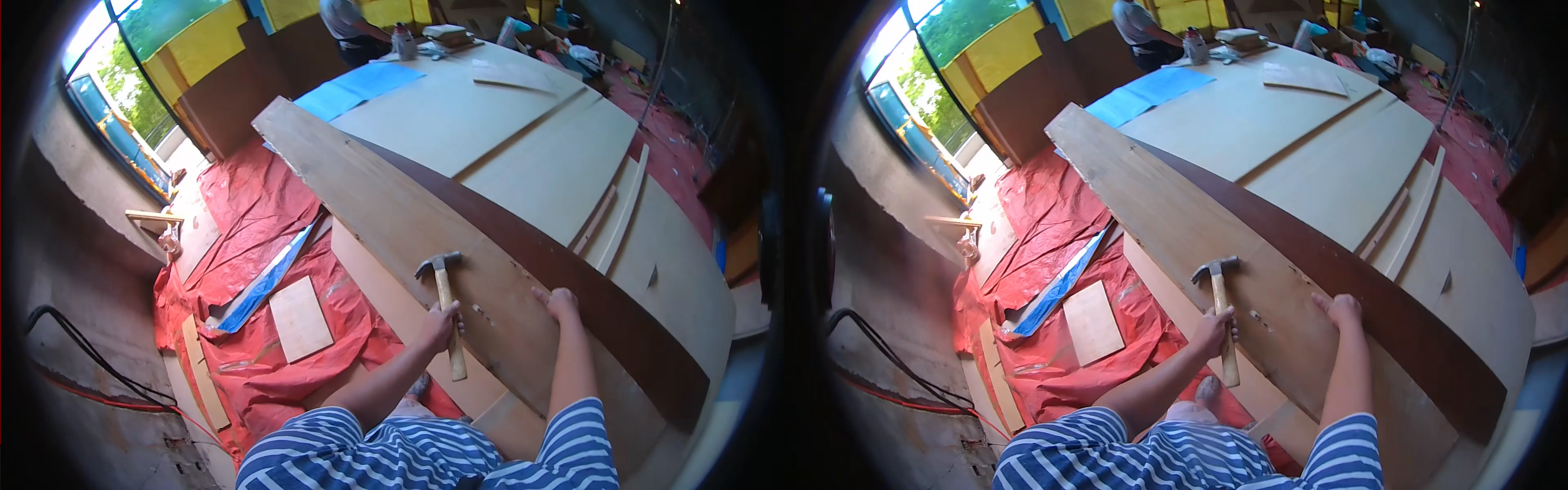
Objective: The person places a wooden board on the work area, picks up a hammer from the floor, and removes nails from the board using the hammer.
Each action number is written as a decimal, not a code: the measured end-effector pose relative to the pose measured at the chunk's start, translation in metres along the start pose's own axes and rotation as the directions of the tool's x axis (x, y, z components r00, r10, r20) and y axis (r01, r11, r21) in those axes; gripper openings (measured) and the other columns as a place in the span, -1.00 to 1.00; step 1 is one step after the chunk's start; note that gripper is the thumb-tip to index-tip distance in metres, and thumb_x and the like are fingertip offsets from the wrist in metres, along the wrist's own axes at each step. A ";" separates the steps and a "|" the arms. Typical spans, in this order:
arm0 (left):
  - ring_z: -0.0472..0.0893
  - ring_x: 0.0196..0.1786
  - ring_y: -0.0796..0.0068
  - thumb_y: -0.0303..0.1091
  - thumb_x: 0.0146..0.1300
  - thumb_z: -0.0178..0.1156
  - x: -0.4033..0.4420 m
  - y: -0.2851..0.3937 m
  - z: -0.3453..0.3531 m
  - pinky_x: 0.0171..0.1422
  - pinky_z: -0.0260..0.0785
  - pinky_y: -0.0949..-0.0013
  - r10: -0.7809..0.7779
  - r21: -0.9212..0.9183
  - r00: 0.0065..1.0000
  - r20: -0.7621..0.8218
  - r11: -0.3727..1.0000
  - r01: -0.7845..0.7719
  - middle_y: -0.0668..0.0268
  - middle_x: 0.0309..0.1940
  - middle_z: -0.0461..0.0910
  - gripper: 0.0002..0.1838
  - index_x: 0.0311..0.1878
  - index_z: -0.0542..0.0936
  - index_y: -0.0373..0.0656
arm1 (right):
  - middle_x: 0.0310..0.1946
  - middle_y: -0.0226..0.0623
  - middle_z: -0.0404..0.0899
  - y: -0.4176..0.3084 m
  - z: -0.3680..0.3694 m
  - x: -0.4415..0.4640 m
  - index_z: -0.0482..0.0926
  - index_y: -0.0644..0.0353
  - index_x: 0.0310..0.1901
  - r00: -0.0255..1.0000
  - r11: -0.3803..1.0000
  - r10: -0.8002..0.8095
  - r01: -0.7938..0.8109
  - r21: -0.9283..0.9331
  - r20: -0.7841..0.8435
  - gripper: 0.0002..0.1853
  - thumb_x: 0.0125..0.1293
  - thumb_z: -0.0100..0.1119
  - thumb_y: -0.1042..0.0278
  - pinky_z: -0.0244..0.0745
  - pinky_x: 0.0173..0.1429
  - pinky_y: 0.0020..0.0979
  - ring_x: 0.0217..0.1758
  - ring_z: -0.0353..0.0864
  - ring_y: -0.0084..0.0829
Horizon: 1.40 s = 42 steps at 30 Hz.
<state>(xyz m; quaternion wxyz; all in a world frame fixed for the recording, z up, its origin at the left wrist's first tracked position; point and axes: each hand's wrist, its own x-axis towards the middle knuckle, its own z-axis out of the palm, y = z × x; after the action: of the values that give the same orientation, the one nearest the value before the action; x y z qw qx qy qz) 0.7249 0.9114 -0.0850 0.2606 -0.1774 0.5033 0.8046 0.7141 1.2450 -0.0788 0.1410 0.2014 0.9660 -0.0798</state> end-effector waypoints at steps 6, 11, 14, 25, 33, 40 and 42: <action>0.49 -0.48 0.47 -0.25 0.47 0.17 -0.002 -0.004 0.022 -0.40 0.49 0.33 0.017 0.011 1.000 -0.013 1.000 -0.017 0.33 -0.41 0.44 -0.79 -0.05 0.36 -0.10 | 0.04 0.17 0.65 -0.005 -0.013 -0.009 0.71 0.39 -0.03 0.998 1.000 0.012 -0.014 0.021 0.066 0.07 0.20 -0.14 -0.73 0.51 0.28 -0.09 0.19 0.62 0.04; 0.50 -0.48 0.49 -0.24 0.46 0.19 -0.001 -0.004 0.024 -0.40 0.48 0.35 -0.001 0.064 1.000 -0.026 0.998 0.003 0.35 -0.41 0.44 -0.78 -0.08 0.37 -0.09 | 0.01 0.17 0.67 -0.004 -0.011 -0.009 0.71 0.40 -0.06 0.998 1.000 0.024 -0.025 0.012 0.065 0.11 0.17 -0.19 -0.76 0.52 0.28 -0.08 0.17 0.64 0.04; 0.49 -0.49 0.49 -0.24 0.46 0.17 -0.004 -0.002 0.025 -0.41 0.48 0.35 -0.008 0.062 1.000 -0.025 0.998 0.009 0.36 -0.44 0.43 -0.79 -0.10 0.36 -0.10 | 0.01 0.18 0.67 -0.004 -0.010 -0.010 0.71 0.41 -0.06 0.998 1.000 0.020 -0.021 0.023 0.052 0.12 0.16 -0.19 -0.77 0.52 0.28 -0.09 0.18 0.64 0.04; 0.47 -0.48 0.50 -0.19 0.49 0.17 -0.004 -0.001 0.040 -0.40 0.49 0.35 0.014 0.026 0.998 -0.058 1.000 -0.012 0.37 -0.42 0.42 -0.76 -0.07 0.35 -0.08 | 0.08 0.10 0.66 -0.004 -0.012 -0.009 0.71 0.36 0.00 0.999 1.000 0.026 -0.027 0.011 0.033 0.11 0.14 -0.17 -0.78 0.52 0.30 -0.11 0.21 0.63 0.00; 0.50 -0.58 0.47 -0.16 0.45 0.19 -0.010 0.000 0.051 -0.49 0.45 0.33 0.030 0.294 0.995 0.094 0.954 -0.056 0.35 -0.54 0.47 -0.72 -0.28 0.46 -0.17 | 0.09 0.09 0.65 0.003 0.005 0.010 0.72 0.30 -0.01 0.999 0.998 -0.016 0.015 0.058 0.031 0.04 0.15 -0.08 -0.74 0.51 0.29 -0.06 0.22 0.62 0.00; 0.44 -0.55 0.50 -0.18 0.52 0.12 -0.006 -0.020 0.069 -0.49 0.44 0.35 -0.011 0.204 0.999 0.050 0.979 0.001 0.35 -0.47 0.40 -0.77 -0.11 0.34 -0.09 | -0.08 0.13 0.70 0.005 -0.001 0.000 0.74 0.37 -0.17 0.999 0.998 0.001 -0.004 0.062 0.045 0.14 0.11 -0.24 -0.83 0.55 0.21 -0.08 0.10 0.68 0.01; 0.45 -0.54 0.50 -0.18 0.52 0.11 -0.002 -0.023 0.066 -0.48 0.45 0.36 -0.046 0.229 0.994 0.095 0.973 0.023 0.35 -0.46 0.40 -0.77 -0.11 0.34 -0.10 | -0.11 0.12 0.71 0.005 0.002 0.002 0.75 0.36 -0.20 0.998 0.999 0.003 -0.005 0.045 0.059 0.15 0.10 -0.25 -0.84 0.56 0.20 -0.09 0.09 0.68 0.01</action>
<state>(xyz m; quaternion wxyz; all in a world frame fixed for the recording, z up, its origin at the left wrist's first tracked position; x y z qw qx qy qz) 0.7389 0.9784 -0.0721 0.3179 -0.1145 0.5754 0.7448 0.7145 1.2496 -0.0816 0.1649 0.2039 0.9590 -0.1071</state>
